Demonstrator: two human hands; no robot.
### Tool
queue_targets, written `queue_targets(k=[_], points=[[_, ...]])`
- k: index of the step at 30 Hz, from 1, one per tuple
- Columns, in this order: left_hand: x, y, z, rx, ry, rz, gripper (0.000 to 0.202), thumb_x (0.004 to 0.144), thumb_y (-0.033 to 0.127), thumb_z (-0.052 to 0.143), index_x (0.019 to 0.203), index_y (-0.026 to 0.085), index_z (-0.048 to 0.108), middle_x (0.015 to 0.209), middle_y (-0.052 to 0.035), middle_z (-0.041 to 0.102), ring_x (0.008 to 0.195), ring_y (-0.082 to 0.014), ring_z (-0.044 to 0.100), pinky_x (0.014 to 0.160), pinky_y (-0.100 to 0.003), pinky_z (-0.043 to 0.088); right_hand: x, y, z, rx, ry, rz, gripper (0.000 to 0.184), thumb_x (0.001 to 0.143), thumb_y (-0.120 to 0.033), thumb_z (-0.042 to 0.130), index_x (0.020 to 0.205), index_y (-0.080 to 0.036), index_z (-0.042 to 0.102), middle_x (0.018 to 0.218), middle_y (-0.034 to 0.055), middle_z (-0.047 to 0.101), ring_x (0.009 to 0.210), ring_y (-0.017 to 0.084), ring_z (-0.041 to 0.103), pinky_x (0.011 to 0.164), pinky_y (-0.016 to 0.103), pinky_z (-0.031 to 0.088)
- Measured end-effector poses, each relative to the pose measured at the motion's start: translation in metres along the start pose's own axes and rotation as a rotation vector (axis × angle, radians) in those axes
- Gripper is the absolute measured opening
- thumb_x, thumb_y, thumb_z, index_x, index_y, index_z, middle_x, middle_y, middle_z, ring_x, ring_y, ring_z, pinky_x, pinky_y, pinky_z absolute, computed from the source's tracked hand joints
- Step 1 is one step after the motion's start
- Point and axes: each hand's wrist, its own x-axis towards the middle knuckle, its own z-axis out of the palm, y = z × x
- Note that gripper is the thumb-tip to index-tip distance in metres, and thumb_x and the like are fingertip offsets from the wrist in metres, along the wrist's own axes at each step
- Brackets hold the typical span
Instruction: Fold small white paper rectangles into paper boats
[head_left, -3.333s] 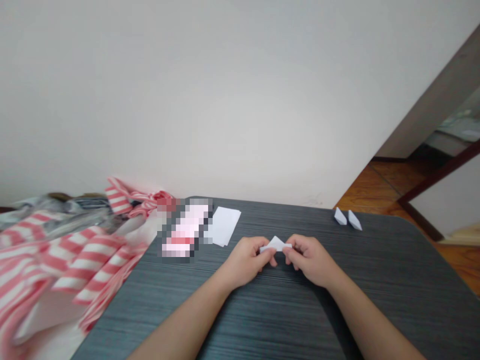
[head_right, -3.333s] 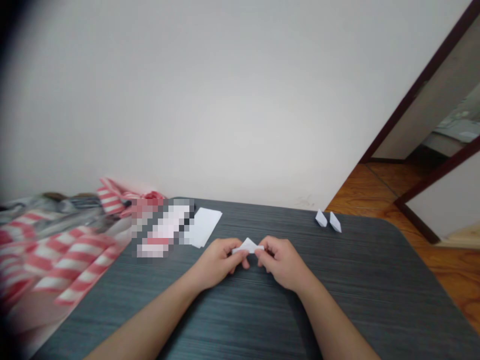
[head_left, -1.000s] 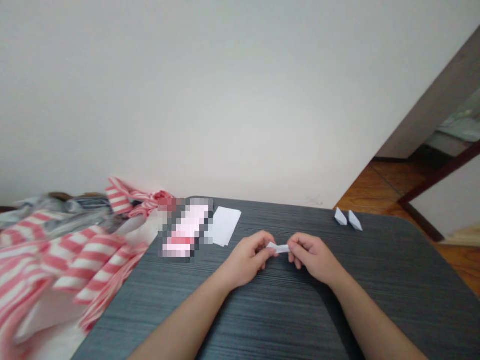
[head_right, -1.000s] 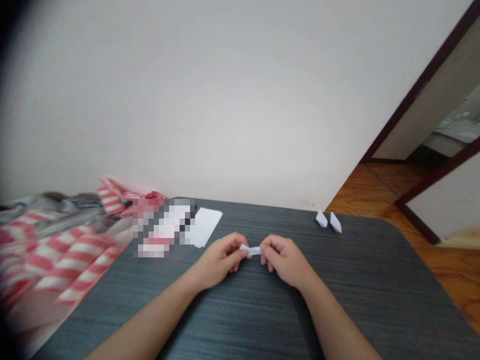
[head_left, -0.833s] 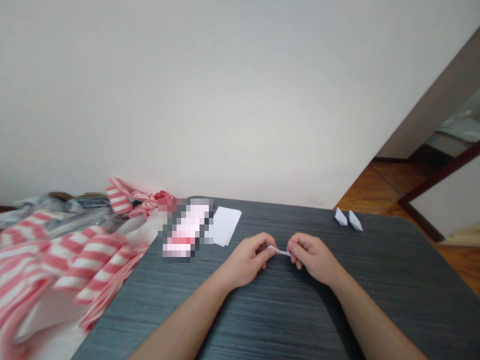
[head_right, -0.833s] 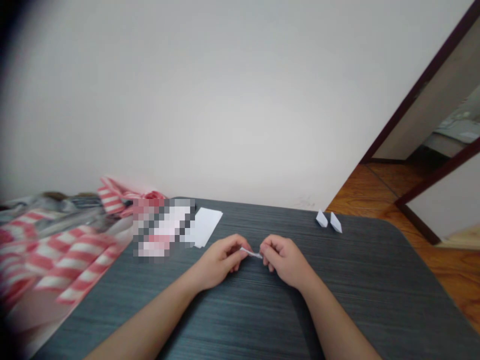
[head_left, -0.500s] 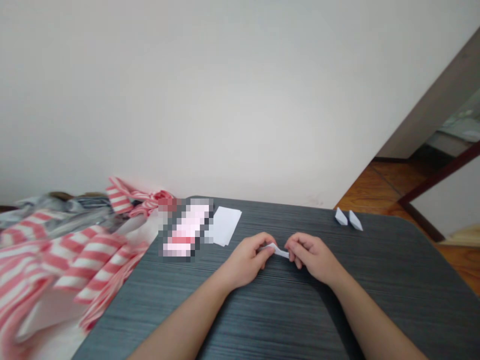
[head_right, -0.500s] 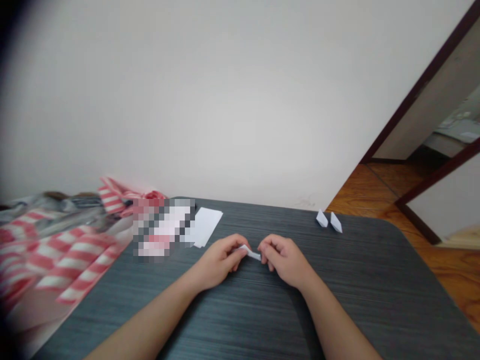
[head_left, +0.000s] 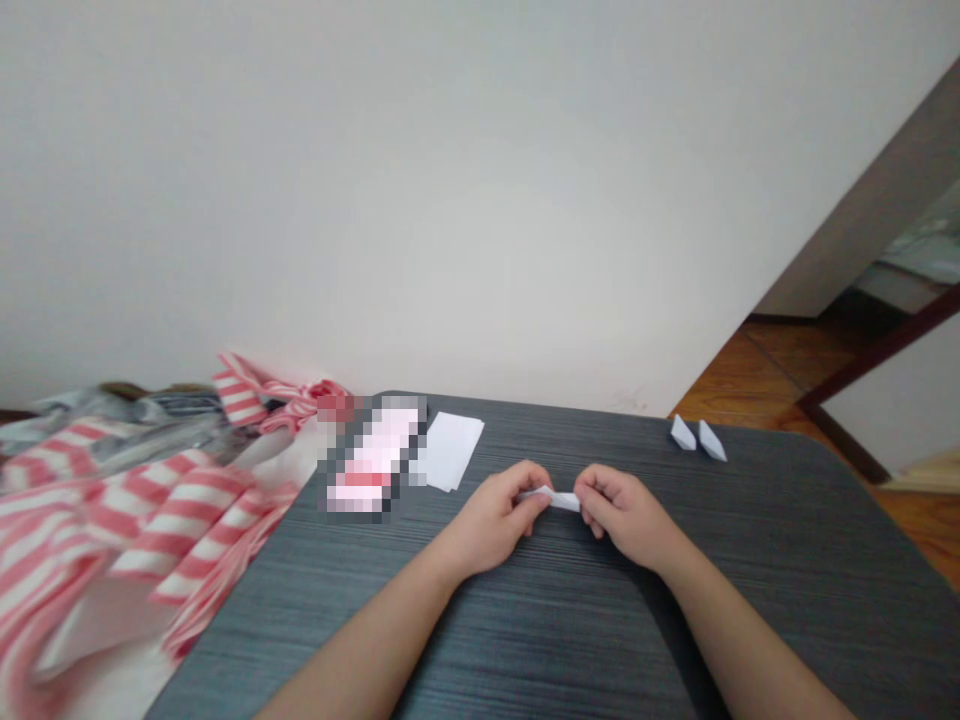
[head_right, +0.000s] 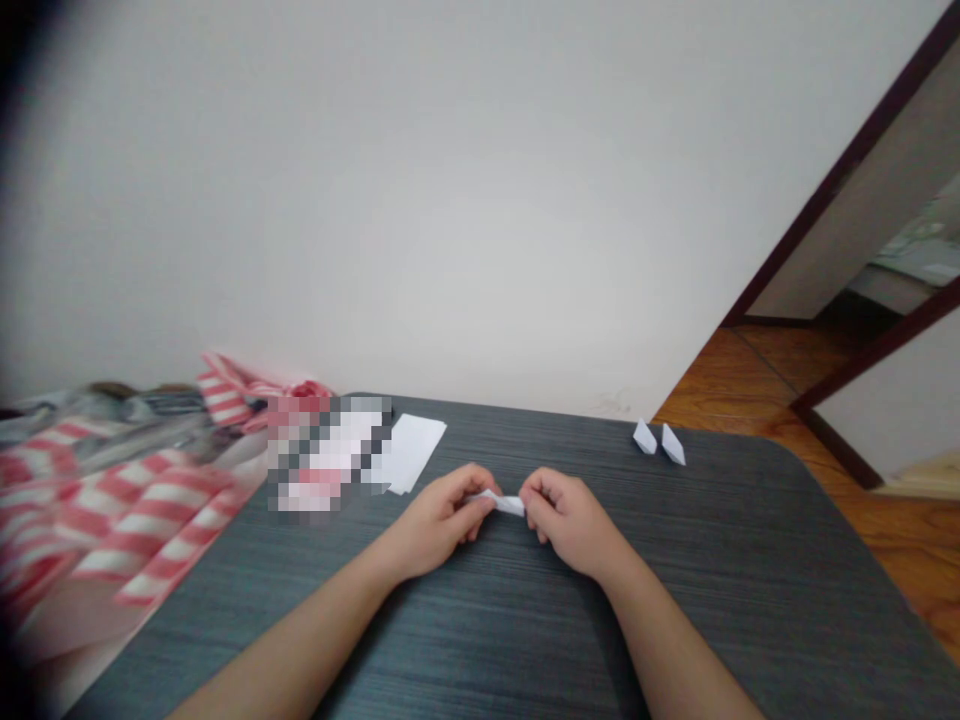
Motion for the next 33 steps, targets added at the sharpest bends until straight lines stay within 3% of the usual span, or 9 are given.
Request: queue_targets(k=[5,9,13,17,21,26,29,33], points=[[0.000,-0.002,-0.001,0.066,-0.016,0.032,0.014,0.086,0.026,0.057,0.098,0.019,0.060,0.077,0.0013,0.060,0.062,-0.0109,0.053,0.057,-0.021,0.040,0.001,0.001,0.000,-0.004,0.004,0.005,0.019,0.092,-0.027,0.049,0.075,-0.020,0.052,0.056,-0.0057,0.053,0.047,0.009,0.049,0.048,0.020,0.037],[0.001,-0.002,0.000,0.191,0.016,0.103,0.012,0.083,0.025,0.061,0.091,0.018,0.067,0.088,-0.0025,0.065,0.075,-0.0143,0.057,0.065,-0.022,0.042,0.000,0.000,0.000,-0.015,0.005,0.000,0.018,0.092,-0.026,0.049,0.075,-0.019,0.053,0.057,-0.0052,0.054,0.047,0.010,0.050,0.048,0.020,0.037],[0.002,0.001,0.000,0.162,0.006,0.022,0.021,0.090,0.032,0.053,0.086,0.017,0.067,0.065,0.0007,0.060,0.059,-0.0120,0.053,0.055,-0.021,0.038,0.001,0.001,0.001,-0.023,0.015,-0.006,0.019,0.093,-0.028,0.050,0.076,-0.019,0.053,0.057,-0.0049,0.054,0.047,0.009,0.049,0.048,0.021,0.038],[0.003,0.001,0.000,0.105,0.069,-0.050,0.027,0.090,0.038,0.051,0.080,0.016,0.064,0.055,0.0032,0.055,0.050,-0.0111,0.050,0.050,-0.020,0.036,0.000,0.002,0.001,0.028,0.081,-0.055,0.015,0.092,-0.031,0.052,0.083,-0.020,0.056,0.063,-0.0028,0.060,0.046,0.010,0.052,0.045,0.021,0.039],[0.005,0.001,-0.001,0.062,0.118,-0.083,0.029,0.089,0.042,0.052,0.079,0.016,0.062,0.051,0.0041,0.053,0.047,-0.0109,0.049,0.049,-0.020,0.037,0.000,-0.003,-0.001,-0.071,0.089,-0.161,0.019,0.090,-0.032,0.057,0.082,-0.018,0.067,0.070,0.0018,0.068,0.045,0.011,0.057,0.046,0.023,0.043],[0.005,0.000,-0.001,0.050,0.120,-0.073,0.030,0.090,0.042,0.051,0.079,0.016,0.062,0.051,0.0040,0.054,0.046,-0.0106,0.049,0.049,-0.020,0.036,0.000,-0.009,-0.003,-0.233,0.074,-0.345,0.025,0.093,-0.031,0.055,0.094,-0.019,0.076,0.070,0.0035,0.069,0.050,0.013,0.060,0.055,0.026,0.049],[0.004,-0.001,-0.001,0.054,0.114,-0.067,0.030,0.091,0.043,0.050,0.081,0.017,0.062,0.051,0.0044,0.053,0.046,-0.0104,0.048,0.048,-0.020,0.036,0.001,-0.009,-0.003,-0.260,0.061,-0.373,0.026,0.094,-0.030,0.053,0.097,-0.020,0.077,0.070,0.0036,0.068,0.055,0.014,0.061,0.057,0.026,0.049],[0.004,-0.002,0.000,0.048,0.132,-0.058,0.030,0.091,0.044,0.051,0.082,0.017,0.061,0.052,0.0048,0.053,0.047,-0.0103,0.047,0.049,-0.020,0.036,0.002,-0.004,-0.003,-0.264,0.048,-0.389,0.025,0.094,-0.030,0.054,0.102,-0.023,0.076,0.083,0.0059,0.071,0.062,0.015,0.062,0.059,0.027,0.050]])
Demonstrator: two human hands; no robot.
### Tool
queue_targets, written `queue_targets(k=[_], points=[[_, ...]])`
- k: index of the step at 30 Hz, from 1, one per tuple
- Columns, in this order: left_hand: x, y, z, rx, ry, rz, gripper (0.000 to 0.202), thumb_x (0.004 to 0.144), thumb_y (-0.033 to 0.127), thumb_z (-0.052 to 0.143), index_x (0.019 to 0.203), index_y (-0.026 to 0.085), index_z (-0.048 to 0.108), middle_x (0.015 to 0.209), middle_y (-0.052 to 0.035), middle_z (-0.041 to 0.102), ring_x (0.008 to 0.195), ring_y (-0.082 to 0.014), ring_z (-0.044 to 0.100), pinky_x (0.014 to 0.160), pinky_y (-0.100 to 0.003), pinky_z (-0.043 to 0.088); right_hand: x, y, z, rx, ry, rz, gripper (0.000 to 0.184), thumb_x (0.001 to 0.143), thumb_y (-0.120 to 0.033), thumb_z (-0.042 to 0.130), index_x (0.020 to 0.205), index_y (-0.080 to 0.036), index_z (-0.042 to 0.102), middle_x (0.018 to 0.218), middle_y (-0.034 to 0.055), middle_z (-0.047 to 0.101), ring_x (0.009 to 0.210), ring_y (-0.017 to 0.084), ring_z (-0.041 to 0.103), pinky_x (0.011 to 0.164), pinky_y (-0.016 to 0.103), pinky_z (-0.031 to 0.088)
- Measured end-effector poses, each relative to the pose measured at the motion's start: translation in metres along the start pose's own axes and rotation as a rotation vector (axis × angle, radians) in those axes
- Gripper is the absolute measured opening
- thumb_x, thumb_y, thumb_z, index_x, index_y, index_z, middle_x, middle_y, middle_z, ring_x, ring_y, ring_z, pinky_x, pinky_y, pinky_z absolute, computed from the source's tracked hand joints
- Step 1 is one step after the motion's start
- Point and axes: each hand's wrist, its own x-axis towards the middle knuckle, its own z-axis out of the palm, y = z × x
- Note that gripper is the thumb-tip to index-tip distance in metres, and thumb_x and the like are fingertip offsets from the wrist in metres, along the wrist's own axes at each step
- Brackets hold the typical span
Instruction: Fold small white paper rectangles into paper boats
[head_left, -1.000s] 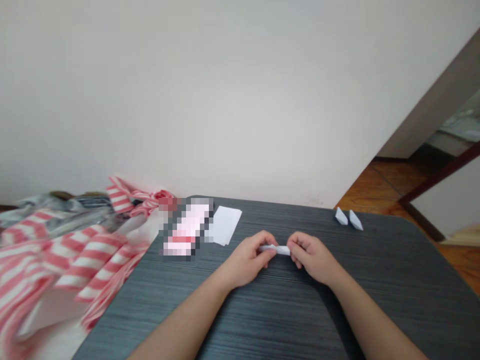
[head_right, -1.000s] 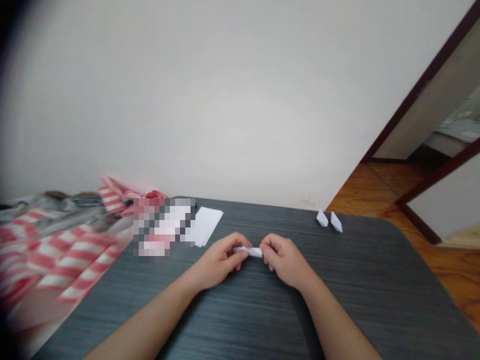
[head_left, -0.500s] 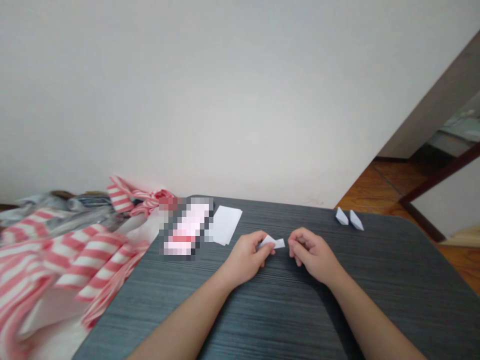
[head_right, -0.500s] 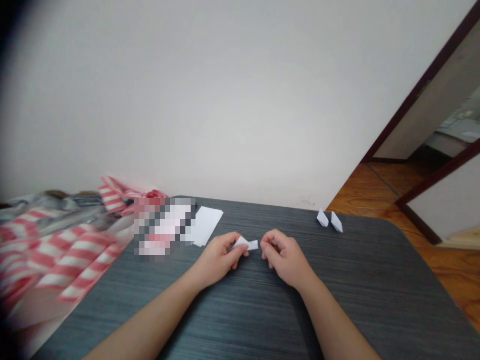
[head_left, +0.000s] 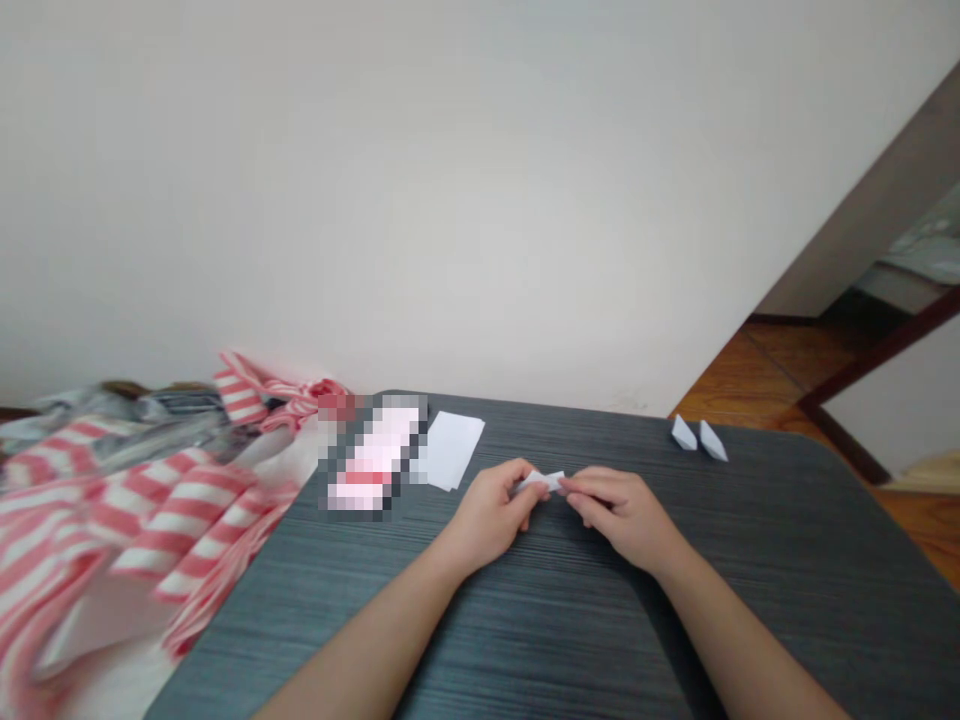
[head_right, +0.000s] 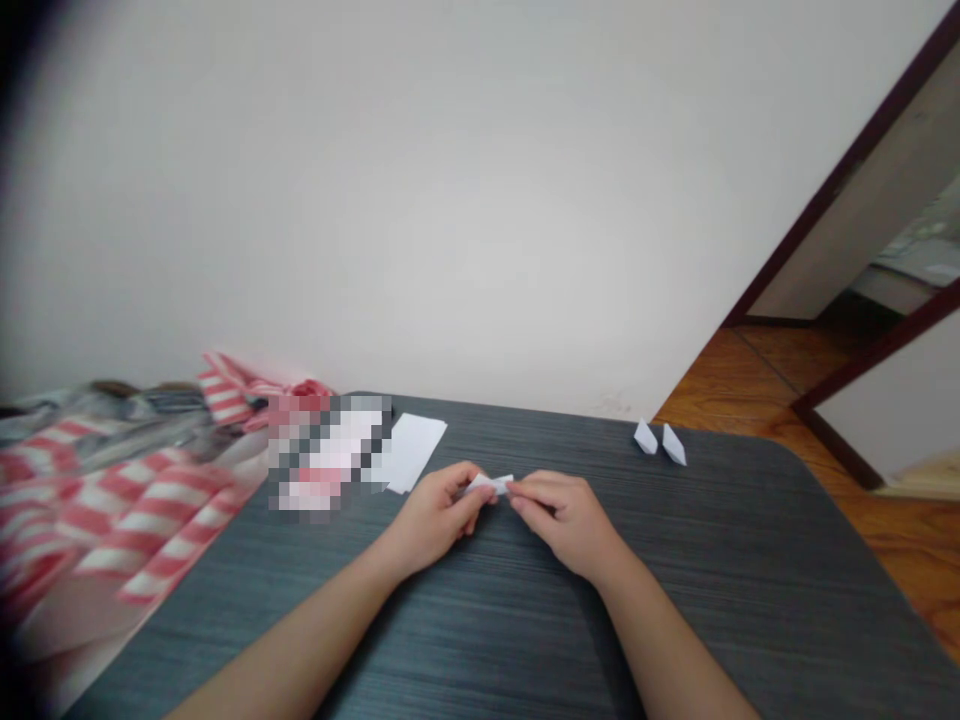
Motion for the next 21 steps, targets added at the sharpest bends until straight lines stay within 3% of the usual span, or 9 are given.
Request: queue_targets(k=[4,11,15,21], points=[[0.000,-0.001,0.000,0.012,0.008,0.023,0.029,0.090,0.044,0.053,0.080,0.017,0.060,0.055,0.0042,0.054,0.050,-0.0105,0.049,0.051,-0.020,0.037,0.000,0.003,0.001,0.026,0.003,0.039,0.022,0.091,-0.028,0.057,0.103,-0.023,0.074,0.092,0.0072,0.070,0.065,0.015,0.062,0.057,0.026,0.049],[0.000,-0.002,0.001,0.033,-0.012,0.102,0.025,0.090,0.039,0.055,0.083,0.016,0.064,0.070,-0.0001,0.060,0.057,-0.0113,0.052,0.055,-0.021,0.041,0.002,-0.002,0.002,0.001,0.020,0.075,0.011,0.088,-0.023,0.060,0.088,-0.021,0.071,0.083,0.0041,0.065,0.067,0.015,0.058,0.061,0.026,0.045],[-0.001,-0.003,0.001,0.058,-0.028,0.127,0.022,0.089,0.035,0.057,0.082,0.017,0.066,0.083,-0.0037,0.065,0.064,-0.0126,0.055,0.058,-0.022,0.043,0.003,-0.006,0.001,-0.030,0.032,0.056,0.016,0.090,-0.024,0.058,0.079,-0.021,0.069,0.078,0.0036,0.064,0.071,0.017,0.059,0.065,0.027,0.045],[-0.002,-0.002,0.001,0.130,-0.043,0.139,0.019,0.089,0.033,0.057,0.088,0.017,0.067,0.080,-0.0029,0.065,0.068,-0.0141,0.056,0.060,-0.022,0.042,0.004,-0.010,0.000,-0.061,0.014,0.044,0.020,0.093,-0.021,0.054,0.077,-0.021,0.067,0.079,0.0036,0.065,0.071,0.017,0.059,0.067,0.027,0.045]])
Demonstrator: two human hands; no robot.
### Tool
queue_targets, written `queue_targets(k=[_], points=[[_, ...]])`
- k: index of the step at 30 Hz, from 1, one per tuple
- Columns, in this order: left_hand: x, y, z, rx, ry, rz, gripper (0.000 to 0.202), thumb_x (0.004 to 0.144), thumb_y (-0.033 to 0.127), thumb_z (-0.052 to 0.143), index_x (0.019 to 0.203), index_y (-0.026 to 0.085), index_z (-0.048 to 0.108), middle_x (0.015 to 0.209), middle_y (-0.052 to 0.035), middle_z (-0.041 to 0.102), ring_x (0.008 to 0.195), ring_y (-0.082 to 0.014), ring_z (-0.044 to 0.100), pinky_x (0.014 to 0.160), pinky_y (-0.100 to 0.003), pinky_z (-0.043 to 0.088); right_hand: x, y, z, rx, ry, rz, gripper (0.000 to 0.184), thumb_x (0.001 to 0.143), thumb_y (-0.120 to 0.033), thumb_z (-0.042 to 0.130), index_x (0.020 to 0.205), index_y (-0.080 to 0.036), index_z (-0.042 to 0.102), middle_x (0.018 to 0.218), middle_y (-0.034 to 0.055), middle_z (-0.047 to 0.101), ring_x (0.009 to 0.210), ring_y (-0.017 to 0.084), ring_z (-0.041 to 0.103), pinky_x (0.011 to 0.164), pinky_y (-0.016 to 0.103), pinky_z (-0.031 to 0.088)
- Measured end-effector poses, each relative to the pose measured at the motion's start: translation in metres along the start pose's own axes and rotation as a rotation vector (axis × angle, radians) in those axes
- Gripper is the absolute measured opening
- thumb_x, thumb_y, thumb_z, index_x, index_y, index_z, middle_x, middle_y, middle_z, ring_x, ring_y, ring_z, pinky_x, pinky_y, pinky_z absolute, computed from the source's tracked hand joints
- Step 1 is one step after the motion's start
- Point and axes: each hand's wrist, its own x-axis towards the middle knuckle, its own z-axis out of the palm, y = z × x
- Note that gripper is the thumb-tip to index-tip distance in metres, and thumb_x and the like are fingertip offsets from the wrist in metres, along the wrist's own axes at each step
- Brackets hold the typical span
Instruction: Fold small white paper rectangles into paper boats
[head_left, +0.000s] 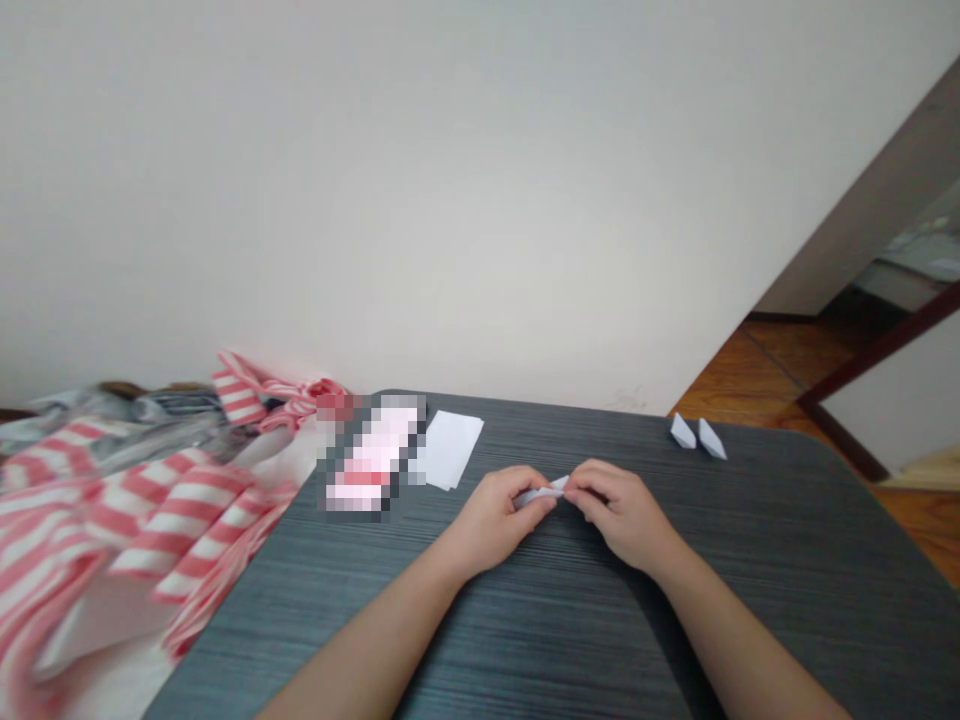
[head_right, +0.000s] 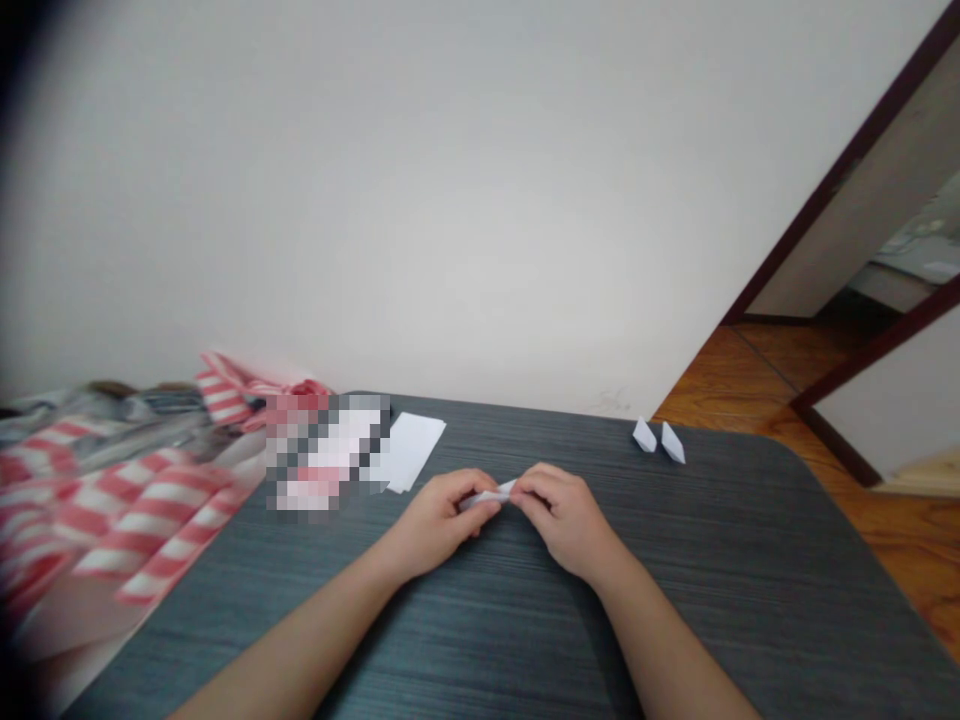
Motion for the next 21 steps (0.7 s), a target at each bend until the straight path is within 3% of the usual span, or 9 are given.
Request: queue_targets(k=[9,21], points=[[-0.0001,0.0026,0.0015,0.094,-0.001,0.064,0.017,0.089,0.030,0.057,0.093,0.018,0.069,0.083,-0.0011,0.067,0.072,-0.0136,0.056,0.064,-0.022,0.040,0.0007,0.0014,0.0029,-0.023,-0.048,-0.033,0.021,0.093,-0.018,0.055,0.077,-0.019,0.068,0.078,0.0029,0.066,0.074,0.015,0.060,0.070,0.025,0.045],[-0.0001,0.0053,0.0002,0.084,0.011,-0.018,0.020,0.092,0.033,0.053,0.087,0.018,0.066,0.061,0.0028,0.059,0.059,-0.0117,0.053,0.056,-0.021,0.037,-0.0007,0.0021,0.0055,0.032,-0.001,0.004,0.012,0.089,-0.016,0.060,0.079,-0.019,0.066,0.077,0.0013,0.065,0.069,0.014,0.059,0.065,0.024,0.044]])
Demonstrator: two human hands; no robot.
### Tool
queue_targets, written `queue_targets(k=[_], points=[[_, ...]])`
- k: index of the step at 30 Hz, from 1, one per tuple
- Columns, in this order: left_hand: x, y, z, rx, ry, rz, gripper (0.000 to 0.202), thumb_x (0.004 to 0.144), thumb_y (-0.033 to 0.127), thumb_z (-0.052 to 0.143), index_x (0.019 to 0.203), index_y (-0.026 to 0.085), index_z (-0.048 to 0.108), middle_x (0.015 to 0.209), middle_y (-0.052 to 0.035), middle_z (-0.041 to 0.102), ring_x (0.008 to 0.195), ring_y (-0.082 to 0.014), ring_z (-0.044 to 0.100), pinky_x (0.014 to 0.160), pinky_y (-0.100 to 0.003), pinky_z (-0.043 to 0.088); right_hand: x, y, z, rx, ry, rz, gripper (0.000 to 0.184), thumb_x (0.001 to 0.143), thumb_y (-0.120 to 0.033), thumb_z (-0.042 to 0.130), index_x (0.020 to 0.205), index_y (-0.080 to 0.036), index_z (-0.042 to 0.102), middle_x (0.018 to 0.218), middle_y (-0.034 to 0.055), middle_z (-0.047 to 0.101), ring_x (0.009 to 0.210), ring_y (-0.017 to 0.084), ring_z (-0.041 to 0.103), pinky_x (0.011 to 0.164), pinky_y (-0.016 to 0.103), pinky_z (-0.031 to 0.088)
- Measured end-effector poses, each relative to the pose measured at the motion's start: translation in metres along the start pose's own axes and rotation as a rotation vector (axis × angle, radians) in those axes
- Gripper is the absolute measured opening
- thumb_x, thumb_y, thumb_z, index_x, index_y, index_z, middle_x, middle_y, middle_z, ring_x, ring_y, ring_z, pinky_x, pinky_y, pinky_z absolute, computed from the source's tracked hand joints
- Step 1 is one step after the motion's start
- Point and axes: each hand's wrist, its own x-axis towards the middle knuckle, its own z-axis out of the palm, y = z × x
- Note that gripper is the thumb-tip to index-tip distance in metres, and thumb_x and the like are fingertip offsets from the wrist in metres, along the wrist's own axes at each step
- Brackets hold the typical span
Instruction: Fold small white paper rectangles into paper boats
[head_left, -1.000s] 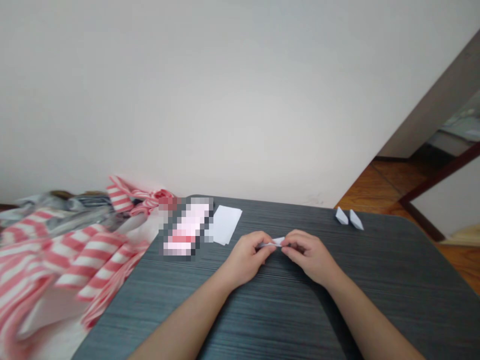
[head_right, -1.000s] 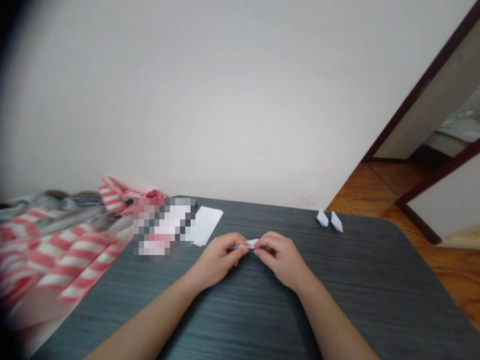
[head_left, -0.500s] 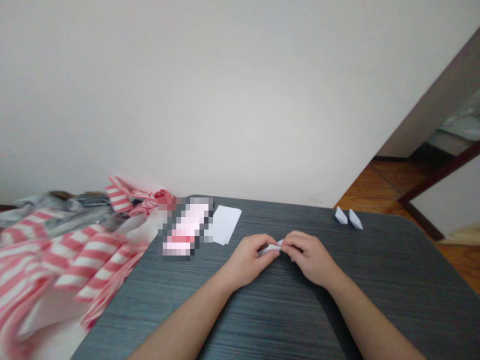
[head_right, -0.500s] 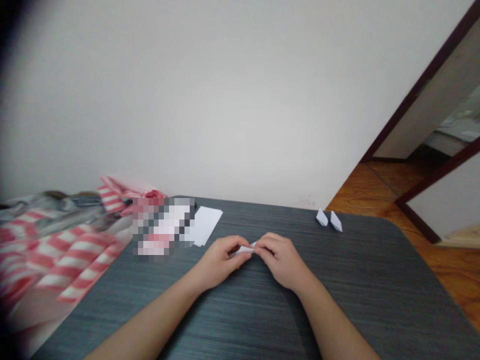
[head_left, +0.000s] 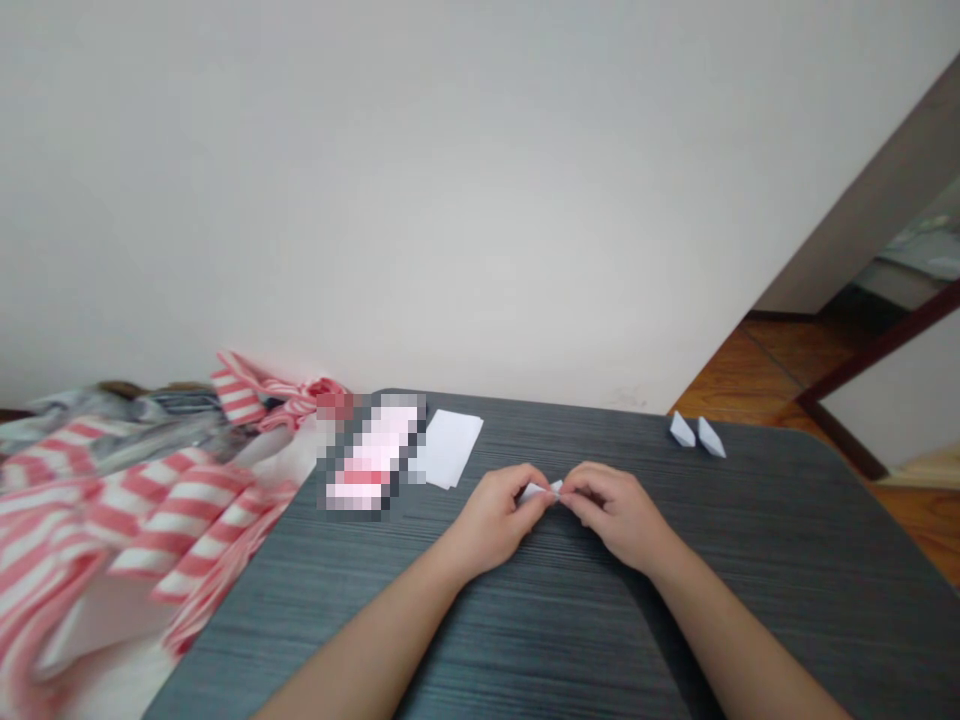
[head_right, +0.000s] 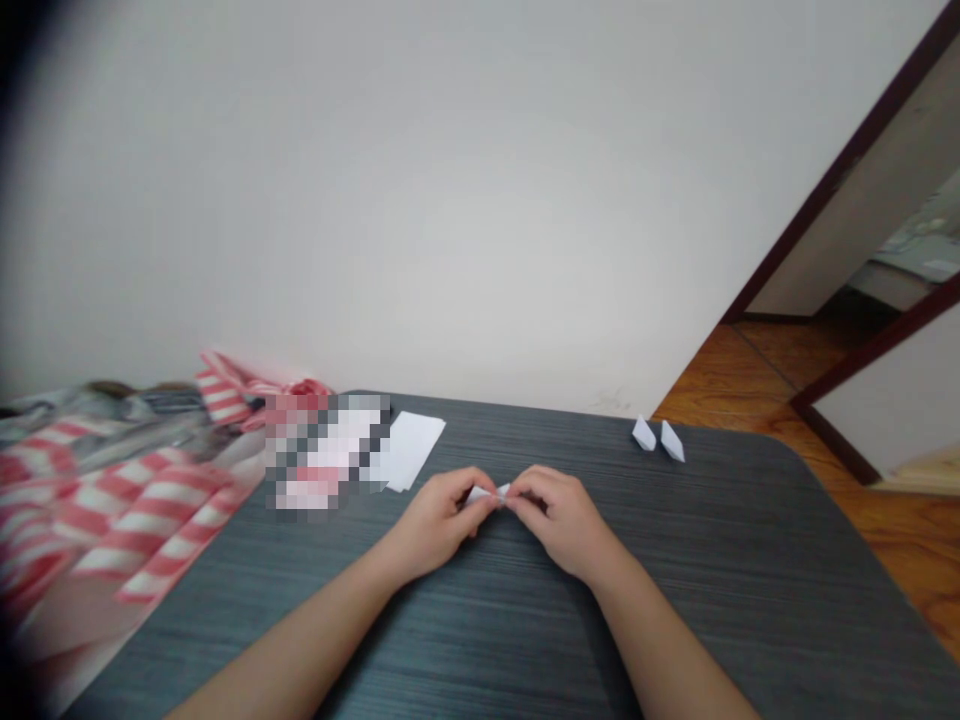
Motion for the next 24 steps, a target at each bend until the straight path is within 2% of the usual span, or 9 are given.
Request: queue_targets(k=[5,10,15,18,20,22,24], points=[[0.000,-0.003,0.003,-0.017,0.003,-0.008,0.020,0.090,0.034,0.054,0.087,0.018,0.064,0.061,0.0029,0.058,0.057,-0.0113,0.052,0.055,-0.021,0.036,0.000,-0.002,0.000,-0.011,-0.016,0.015,0.016,0.091,-0.015,0.056,0.077,-0.019,0.064,0.077,0.0010,0.063,0.064,0.013,0.057,0.063,0.024,0.043],[0.001,-0.006,0.003,-0.077,0.054,-0.004,0.025,0.087,0.034,0.059,0.105,0.017,0.062,0.074,0.0007,0.064,0.061,-0.0118,0.053,0.056,-0.021,0.039,0.000,-0.005,-0.003,-0.018,0.008,0.030,0.018,0.091,-0.015,0.055,0.076,-0.018,0.063,0.076,0.0011,0.061,0.063,0.012,0.056,0.061,0.024,0.042],[0.000,-0.002,0.000,-0.043,-0.042,-0.016,0.024,0.091,0.033,0.051,0.086,0.017,0.068,0.069,0.0002,0.063,0.057,-0.0107,0.052,0.054,-0.020,0.036,0.000,-0.004,-0.001,0.008,-0.007,0.034,0.017,0.091,-0.016,0.054,0.076,-0.018,0.064,0.078,0.0016,0.063,0.062,0.012,0.056,0.059,0.023,0.043],[0.000,-0.001,0.000,-0.040,-0.028,-0.021,0.023,0.091,0.031,0.050,0.085,0.018,0.068,0.068,0.0006,0.063,0.055,-0.0101,0.050,0.052,-0.020,0.035,-0.002,0.002,0.004,0.047,0.001,0.081,0.012,0.090,-0.019,0.056,0.081,-0.019,0.064,0.079,0.0018,0.064,0.059,0.011,0.056,0.056,0.023,0.044],[-0.001,-0.002,0.000,-0.048,-0.017,-0.020,0.023,0.092,0.031,0.050,0.086,0.018,0.068,0.068,0.0007,0.063,0.055,-0.0098,0.050,0.052,-0.020,0.034,-0.004,0.006,0.007,0.117,0.029,0.148,0.006,0.089,-0.021,0.057,0.091,-0.019,0.063,0.078,0.0009,0.064,0.057,0.011,0.056,0.054,0.022,0.044],[-0.001,-0.002,0.000,-0.063,-0.012,-0.018,0.023,0.092,0.031,0.049,0.085,0.017,0.067,0.068,0.0007,0.063,0.055,-0.0097,0.050,0.052,-0.019,0.034,-0.005,0.009,0.009,0.204,0.034,0.203,0.014,0.087,-0.023,0.059,0.101,-0.019,0.060,0.082,0.0014,0.065,0.057,0.011,0.058,0.052,0.022,0.044],[-0.001,-0.002,0.000,-0.078,-0.016,-0.018,0.023,0.092,0.031,0.050,0.085,0.017,0.067,0.068,0.0005,0.064,0.055,-0.0098,0.050,0.052,-0.019,0.035,-0.005,0.010,0.009,0.217,-0.008,0.232,0.014,0.086,-0.024,0.061,0.099,-0.018,0.061,0.078,0.0008,0.066,0.052,0.010,0.055,0.048,0.021,0.042]])
